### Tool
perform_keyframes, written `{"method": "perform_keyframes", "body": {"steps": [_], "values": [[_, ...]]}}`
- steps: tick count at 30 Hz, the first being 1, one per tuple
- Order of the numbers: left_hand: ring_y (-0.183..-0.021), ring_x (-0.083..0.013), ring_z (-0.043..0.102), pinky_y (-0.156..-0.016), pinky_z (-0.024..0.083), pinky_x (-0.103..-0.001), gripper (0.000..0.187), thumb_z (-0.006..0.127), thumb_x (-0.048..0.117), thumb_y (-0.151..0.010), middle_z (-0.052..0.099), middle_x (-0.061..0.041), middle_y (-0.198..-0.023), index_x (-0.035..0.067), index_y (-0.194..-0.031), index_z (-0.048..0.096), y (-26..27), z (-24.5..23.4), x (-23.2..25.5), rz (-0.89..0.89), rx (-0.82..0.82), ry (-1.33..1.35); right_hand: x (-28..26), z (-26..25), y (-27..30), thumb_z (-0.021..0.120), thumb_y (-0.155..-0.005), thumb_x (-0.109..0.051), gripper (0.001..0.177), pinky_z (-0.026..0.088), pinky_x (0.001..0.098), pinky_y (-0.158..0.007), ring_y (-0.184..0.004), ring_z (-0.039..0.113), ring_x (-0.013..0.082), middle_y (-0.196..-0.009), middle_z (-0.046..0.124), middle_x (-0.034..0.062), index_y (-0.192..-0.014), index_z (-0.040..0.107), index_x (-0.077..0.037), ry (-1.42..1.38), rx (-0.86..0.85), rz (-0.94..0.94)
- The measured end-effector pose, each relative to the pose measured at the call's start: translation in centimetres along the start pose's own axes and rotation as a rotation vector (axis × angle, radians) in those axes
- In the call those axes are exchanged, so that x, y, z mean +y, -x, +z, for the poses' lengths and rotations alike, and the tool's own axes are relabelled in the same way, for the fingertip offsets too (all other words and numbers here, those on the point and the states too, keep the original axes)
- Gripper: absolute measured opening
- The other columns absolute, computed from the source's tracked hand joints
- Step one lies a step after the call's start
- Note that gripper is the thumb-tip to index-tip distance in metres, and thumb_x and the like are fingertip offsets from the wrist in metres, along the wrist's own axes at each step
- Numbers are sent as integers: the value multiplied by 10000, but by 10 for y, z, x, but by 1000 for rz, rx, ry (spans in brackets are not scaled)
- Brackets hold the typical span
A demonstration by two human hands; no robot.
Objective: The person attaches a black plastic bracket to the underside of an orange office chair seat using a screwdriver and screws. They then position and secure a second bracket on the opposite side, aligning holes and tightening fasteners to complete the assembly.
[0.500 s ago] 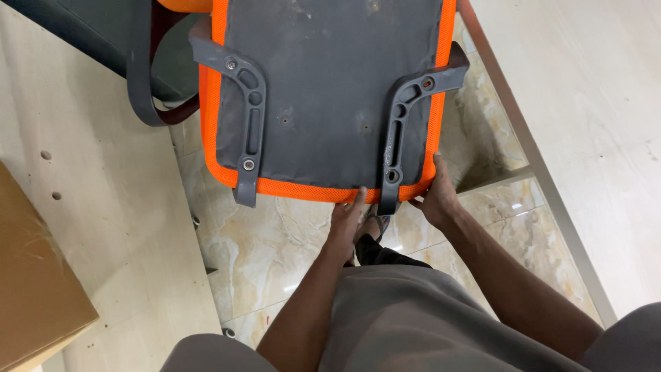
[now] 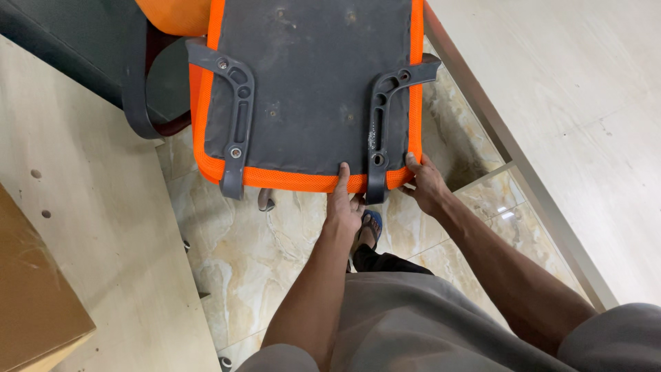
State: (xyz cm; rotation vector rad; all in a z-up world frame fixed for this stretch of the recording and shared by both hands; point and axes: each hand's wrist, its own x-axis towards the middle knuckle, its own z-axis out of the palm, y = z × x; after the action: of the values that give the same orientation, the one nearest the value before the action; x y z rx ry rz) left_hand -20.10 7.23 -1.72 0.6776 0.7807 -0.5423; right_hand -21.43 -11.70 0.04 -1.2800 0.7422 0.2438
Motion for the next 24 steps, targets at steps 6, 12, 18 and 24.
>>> {"method": "perform_keyframes", "body": {"steps": [6,12,18,24], "values": [[-1272,-275,588,-1075,407,-406,708,719,474,-855,599,-29,-1345,262,-1474,447,12,13,-2,14,76,-7,-11,-8,2,502,-1050,-311,269,443,456,-1028,-1094,588,200,-1174,630,3,-1279,553,-179,102,-27,-66],[-1256,-290,608,-1084,402,-419,704,727,496,-876,633,-78,-1348,174,-1456,492,21,27,-22,20,104,17,-27,-24,6,502,-1038,-317,339,449,425,-1026,-1107,593,179,-1192,645,9,-1330,566,-158,211,-17,-113],[-1296,-277,576,-1099,383,-460,714,711,484,-837,617,-28,-1359,228,-1459,472,21,51,-38,-14,109,130,-50,-43,-9,496,-1029,-316,345,454,419,-1015,-1103,598,190,-1197,661,12,-1335,559,-169,273,-74,-133],[-1357,-292,558,-1146,358,-447,774,719,520,-869,612,-81,-1428,157,-1489,431,-17,67,-32,-17,109,148,-72,-43,-47,495,-1063,-327,371,440,437,-1015,-1118,583,217,-1239,659,74,-1360,563,-115,360,-108,-158]]}}
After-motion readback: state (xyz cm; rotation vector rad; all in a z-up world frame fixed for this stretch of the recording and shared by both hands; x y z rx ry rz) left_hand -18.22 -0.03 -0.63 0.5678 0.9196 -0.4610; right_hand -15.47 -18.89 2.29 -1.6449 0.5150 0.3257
